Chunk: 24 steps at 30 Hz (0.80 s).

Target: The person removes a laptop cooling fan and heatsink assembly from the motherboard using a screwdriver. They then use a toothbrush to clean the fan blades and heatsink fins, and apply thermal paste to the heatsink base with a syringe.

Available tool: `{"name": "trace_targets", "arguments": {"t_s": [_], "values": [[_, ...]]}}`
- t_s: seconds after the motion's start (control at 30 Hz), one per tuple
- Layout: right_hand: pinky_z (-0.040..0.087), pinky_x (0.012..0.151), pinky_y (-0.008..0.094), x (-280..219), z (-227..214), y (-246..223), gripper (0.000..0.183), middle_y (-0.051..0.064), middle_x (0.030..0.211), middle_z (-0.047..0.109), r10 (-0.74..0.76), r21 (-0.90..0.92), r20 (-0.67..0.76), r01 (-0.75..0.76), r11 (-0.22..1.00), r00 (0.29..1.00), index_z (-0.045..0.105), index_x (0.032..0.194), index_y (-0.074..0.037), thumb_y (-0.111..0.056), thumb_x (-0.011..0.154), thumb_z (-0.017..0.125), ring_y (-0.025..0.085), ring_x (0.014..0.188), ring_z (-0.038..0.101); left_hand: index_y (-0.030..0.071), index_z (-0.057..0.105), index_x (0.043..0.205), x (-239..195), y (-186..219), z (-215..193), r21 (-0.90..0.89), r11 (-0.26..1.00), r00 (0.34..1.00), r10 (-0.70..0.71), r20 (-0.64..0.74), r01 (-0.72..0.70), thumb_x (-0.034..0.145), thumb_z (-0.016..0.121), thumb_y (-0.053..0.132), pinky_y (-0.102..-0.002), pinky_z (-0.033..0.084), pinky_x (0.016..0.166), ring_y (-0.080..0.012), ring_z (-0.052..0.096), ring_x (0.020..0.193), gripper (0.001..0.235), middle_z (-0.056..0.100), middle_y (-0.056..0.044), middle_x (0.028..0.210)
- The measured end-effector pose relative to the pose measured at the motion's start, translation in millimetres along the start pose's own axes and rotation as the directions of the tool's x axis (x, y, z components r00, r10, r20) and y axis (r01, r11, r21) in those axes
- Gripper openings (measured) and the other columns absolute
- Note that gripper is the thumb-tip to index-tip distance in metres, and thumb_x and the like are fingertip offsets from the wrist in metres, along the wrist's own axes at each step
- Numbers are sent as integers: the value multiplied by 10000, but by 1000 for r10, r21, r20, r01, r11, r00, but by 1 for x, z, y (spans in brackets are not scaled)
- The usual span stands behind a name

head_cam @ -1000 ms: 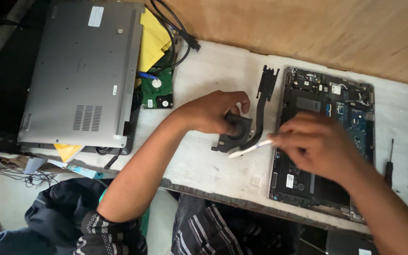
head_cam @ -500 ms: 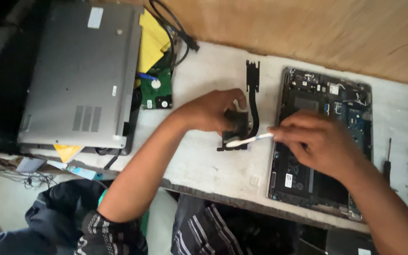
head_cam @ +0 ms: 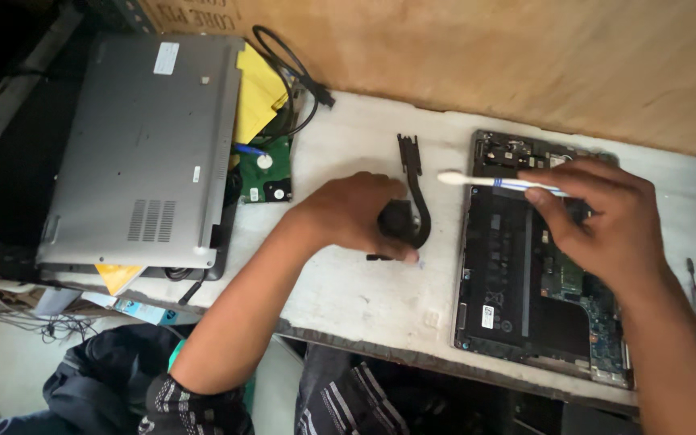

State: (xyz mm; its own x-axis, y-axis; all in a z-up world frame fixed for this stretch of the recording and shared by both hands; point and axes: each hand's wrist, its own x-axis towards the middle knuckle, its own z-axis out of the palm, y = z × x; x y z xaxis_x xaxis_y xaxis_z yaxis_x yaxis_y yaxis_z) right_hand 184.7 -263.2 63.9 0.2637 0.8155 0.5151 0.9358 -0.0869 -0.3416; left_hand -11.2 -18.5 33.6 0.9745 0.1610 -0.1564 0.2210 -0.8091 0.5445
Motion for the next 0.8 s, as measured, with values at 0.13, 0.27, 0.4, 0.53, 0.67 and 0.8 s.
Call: {"name": "trace_targets", "arguments": {"t_s": [0.13, 0.27, 0.4, 0.53, 0.67, 0.8], "values": [[519, 781, 313, 3, 5, -1, 188, 91, 919, 714, 57, 3, -43, -57, 998, 997, 751, 1189, -70, -106, 1005, 760, 201, 849, 666, 98, 598, 1278, -5, 13, -1, 180, 984, 999, -6, 35, 0, 506, 935, 503, -462, 460, 996, -351, 474, 1288, 934, 562, -140, 1282], [490, 716, 241, -1, 8, 3, 205, 84, 997, 692, 205, 140, -102, -190, 972, 974, 725, 1225, -63, -105, 1024, 715, 119, 819, 627, 80, 675, 1208, -4, 5, -4, 137, 982, 990, 138, -37, -132, 546, 916, 444, -424, 489, 1021, -352, 522, 1244, 792, 599, -139, 1210], [425, 718, 197, -6, 9, 10, 147, 70, 992, 663, 235, 249, -234, -176, 952, 943, 706, 1263, -26, -109, 1142, 701, 71, 776, 536, 5, 577, 1377, -6, -21, -11, -256, 889, 915, 322, -244, -381, 727, 832, 476, -407, 503, 1114, -327, 604, 1268, 843, 608, -168, 1262], [383, 682, 205, -8, 11, 8, 178, 49, 988, 613, 343, 442, -255, -206, 873, 904, 685, 1170, -20, -117, 1021, 687, 63, 796, 510, -5, 433, 1556, 1, -35, -4, -856, 101, 805, 411, -428, -507, 939, 680, 490, -483, 384, 1257, -340, 551, 1405, 829, 543, -230, 1512], [459, 727, 230, -7, 16, -5, 249, 55, 999, 688, 28, 203, -202, 14, 979, 979, 708, 1216, -52, -70, 970, 736, 89, 794, 588, 27, 317, 1605, 7, -35, 18, -879, -284, 758, 446, -476, -384, 1053, 532, 466, -518, 361, 1259, -368, 557, 1401, 737, 504, -249, 1527], [446, 535, 232, -3, 20, -20, 317, 52, 935, 745, 57, 134, -127, -40, 990, 990, 751, 1223, -101, -24, 915, 740, 105, 596, 580, 27, 295, 1621, 14, -38, 35, -909, -294, 839, 375, -395, -296, 1063, 490, 453, -487, 303, 1286, -310, 489, 1447, 728, 485, -176, 1550]]}}
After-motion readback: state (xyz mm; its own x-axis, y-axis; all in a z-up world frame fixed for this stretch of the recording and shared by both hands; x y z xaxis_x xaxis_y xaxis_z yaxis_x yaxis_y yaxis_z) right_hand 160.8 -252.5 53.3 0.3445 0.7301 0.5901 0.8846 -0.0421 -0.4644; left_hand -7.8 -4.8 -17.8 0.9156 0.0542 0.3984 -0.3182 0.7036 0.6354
